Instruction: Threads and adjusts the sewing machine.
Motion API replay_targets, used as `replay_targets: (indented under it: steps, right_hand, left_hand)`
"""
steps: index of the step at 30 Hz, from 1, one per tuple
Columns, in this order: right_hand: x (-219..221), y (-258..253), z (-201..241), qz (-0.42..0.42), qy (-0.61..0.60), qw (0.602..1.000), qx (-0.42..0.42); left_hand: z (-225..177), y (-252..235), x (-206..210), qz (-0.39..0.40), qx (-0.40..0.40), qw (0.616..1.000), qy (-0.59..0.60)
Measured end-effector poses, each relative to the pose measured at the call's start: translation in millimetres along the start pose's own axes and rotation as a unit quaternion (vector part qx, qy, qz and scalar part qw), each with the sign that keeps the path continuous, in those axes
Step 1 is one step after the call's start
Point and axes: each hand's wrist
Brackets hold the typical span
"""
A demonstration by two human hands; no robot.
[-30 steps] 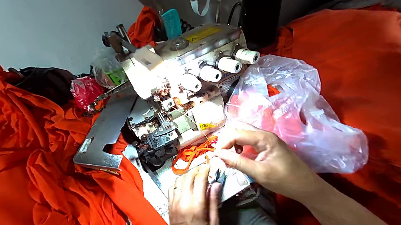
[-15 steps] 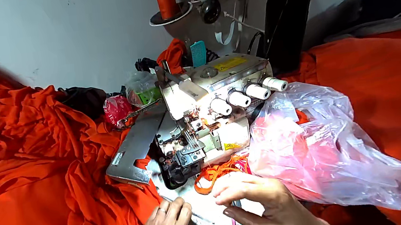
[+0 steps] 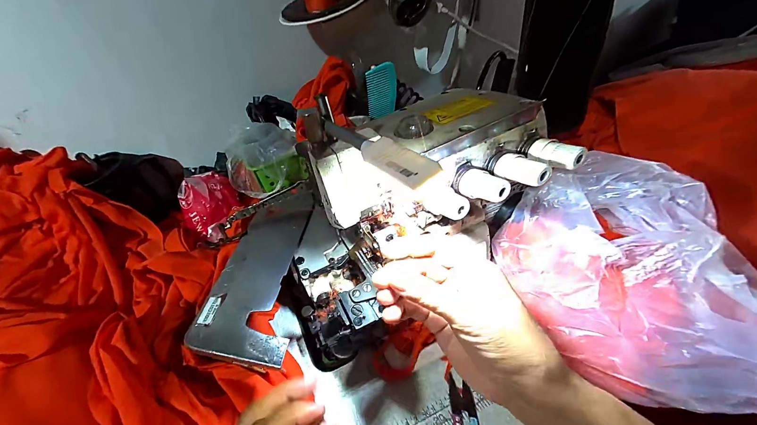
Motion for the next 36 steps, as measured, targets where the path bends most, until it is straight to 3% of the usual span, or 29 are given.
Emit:
replay_targets:
  steps: [3, 9, 14, 22, 28, 36]
  right_hand:
    - [3, -2, -3, -0.005, -0.046, 0.999, 0.013]
    - [1, -3, 3, 0.001, -0.094, 0.995, 0.032]
    - [-2, -6, 17, 0.014, -0.126, 0.99, 0.065]
    - [-6, -7, 27, 0.018, -0.163, 0.982, 0.093]
    - [-8, -4, 29, 0.02, -0.14, 0.986, 0.087]
    - [-7, -1, 27, 0.018, -0.121, 0.99, 0.073]
  left_hand:
    - [-22, -30, 1, 0.001, 0.041, 0.997, 0.063]
    - [-39, -63, 27, -0.047, -0.005, 0.966, 0.252]
    - [-34, -74, 32, -0.03, 0.043, 0.971, 0.233]
    - [-45, -72, 35, -0.029, 0.025, 0.979, 0.202]
    - [-41, -76, 37, -0.032, 0.074, 0.992, 0.097]
    - [-37, -75, 44, -0.07, 0.075, 0.99, 0.095]
Point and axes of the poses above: each hand's wrist, its own y-axis away from the middle knuckle, its own x-axis out of the palm, z = x × y, and after that the axes turned 5 degrees about -x, right-handed
